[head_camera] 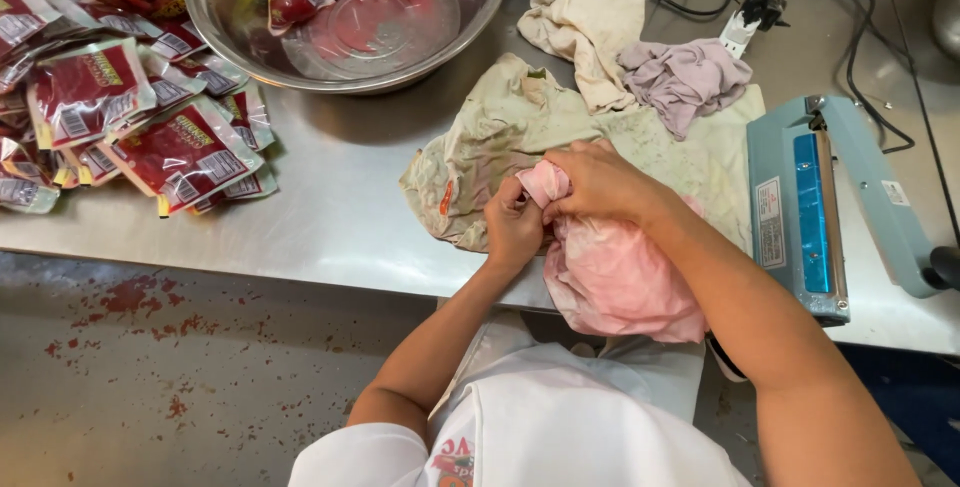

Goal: The person wipes down small packets of sauce or marinade one by one using a pink cloth, placing them into a large metal bowl after cleaning.

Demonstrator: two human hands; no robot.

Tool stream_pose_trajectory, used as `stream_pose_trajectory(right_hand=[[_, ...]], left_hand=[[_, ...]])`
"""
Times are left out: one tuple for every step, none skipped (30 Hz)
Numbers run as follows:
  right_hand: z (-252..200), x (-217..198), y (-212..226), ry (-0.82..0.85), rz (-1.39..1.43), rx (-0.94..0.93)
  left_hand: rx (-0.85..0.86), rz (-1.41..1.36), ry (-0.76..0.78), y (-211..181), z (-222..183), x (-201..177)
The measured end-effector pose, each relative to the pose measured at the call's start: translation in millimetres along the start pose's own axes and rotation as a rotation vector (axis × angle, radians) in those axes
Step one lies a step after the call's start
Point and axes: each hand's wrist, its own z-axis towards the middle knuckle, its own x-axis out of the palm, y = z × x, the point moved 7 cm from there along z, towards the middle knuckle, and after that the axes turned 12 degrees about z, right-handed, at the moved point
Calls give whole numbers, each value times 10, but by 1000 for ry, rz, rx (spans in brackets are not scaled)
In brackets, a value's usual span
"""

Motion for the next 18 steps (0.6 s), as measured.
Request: stream_pose_trajectory(right_hand=[[-14, 24, -4, 1, 4, 3], [-30, 20, -2, -38, -13, 1], [-26, -4, 7, -79, -32, -5], [-55, -53, 53, -81, -30, -5], [-93, -73, 88, -63, -23, 15], [-133, -94, 123, -45, -16, 35], [-137, -112, 96, -50, -13, 36], [-142, -124, 66, -46, -26, 38], [-169, -133, 27, -42, -38, 45], [-222, -188, 64, -48, -34, 50], [-263, -238, 108, -42, -43, 48], [-304, -287, 153, -36, -52, 45], [-339, -301, 143, -39, -48, 49], [-373, -316, 129, -44, -40, 60], [-399, -341, 116, -49, -34, 69], [-467, -369, 68, -51, -34, 71], [-527, -392, 25, -47, -47, 80], [-586, -414, -16, -43, -61, 88]], left_hand=[[-3, 1, 5, 4, -14, 18], [-21, 1, -5, 18, -30, 25], [-35, 1, -16, 27, -16, 30], [-34, 3, -14, -19, -5, 17], [-38, 23, -8, -61, -10, -1], [-42, 43, -2, -106, -16, -19], [-37, 44, 1, -197, 4, -49], [-45, 66, 6, -282, 23, -77], [-54, 86, 14, -371, 28, -92], [-50, 86, 22, -425, 28, -95], [-49, 83, 30, -476, 32, -99], [-48, 81, 39, -525, 35, -104], [-47, 81, 45, -536, 33, -105], [-34, 91, 55, -554, 31, -105], [-21, 99, 63, -573, 36, -102], [-20, 97, 66, -495, 37, -88], [-27, 80, 63, -411, 33, -89], [-35, 63, 59, -327, 29, -94]])
